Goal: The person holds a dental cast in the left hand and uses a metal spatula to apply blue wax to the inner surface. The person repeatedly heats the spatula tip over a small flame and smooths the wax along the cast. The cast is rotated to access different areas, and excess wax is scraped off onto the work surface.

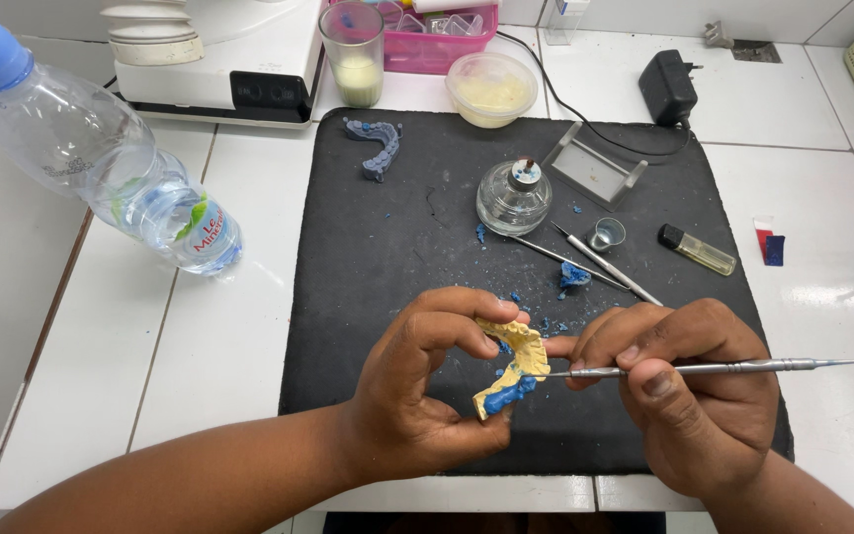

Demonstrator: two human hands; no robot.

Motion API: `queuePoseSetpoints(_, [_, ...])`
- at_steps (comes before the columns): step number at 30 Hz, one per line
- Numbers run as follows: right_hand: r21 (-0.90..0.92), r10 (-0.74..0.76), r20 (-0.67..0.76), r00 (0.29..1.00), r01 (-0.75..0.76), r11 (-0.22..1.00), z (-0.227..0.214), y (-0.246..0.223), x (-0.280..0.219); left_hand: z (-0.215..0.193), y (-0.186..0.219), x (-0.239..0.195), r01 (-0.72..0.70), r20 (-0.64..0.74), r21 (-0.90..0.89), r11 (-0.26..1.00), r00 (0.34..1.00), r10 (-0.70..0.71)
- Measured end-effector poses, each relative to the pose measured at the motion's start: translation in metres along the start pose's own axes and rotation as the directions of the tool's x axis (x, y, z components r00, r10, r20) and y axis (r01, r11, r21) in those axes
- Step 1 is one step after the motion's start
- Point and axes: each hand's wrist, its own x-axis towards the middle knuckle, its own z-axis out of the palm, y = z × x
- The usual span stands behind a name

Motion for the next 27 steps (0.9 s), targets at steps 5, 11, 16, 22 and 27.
queuePoseSetpoints(5, [0.000,0.007,0.001,1.000,-0.007,1.000,-0.001,-0.001,-0.001,0.000,0.000,-0.001,0.011,0.011,-0.005,1.000,1.000,-0.011])
queuePoseSetpoints(11, [0.095,0.009,-0.019,1.000,-0.007,0.995,-0.001,-0.001,0.000,0.000,0.000,-0.001,0.016,0.010,-0.026,1.000,1.000,-0.015])
queuePoseSetpoints(16, [0.095,0.010,-0.017,1.000,-0.008,0.995,-0.002,-0.004,0.003,0.000,0.000,0.001,0.015,0.009,-0.037,0.999,1.000,-0.014])
queuePoseSetpoints(22, [-0.013,-0.063,-0.023,0.998,0.063,0.998,-0.005,-0.003,0.007,-0.003,-0.002,0.002,-0.014,-0.033,0.023,1.000,0.999,0.015])
queuePoseSetpoints(27, [-0.281,0.061,-0.119,0.991,-0.093,0.955,-0.028,0.018,0.037,-0.023,-0.026,0.015,-0.040,-0.254,0.073,0.996,0.965,0.058])
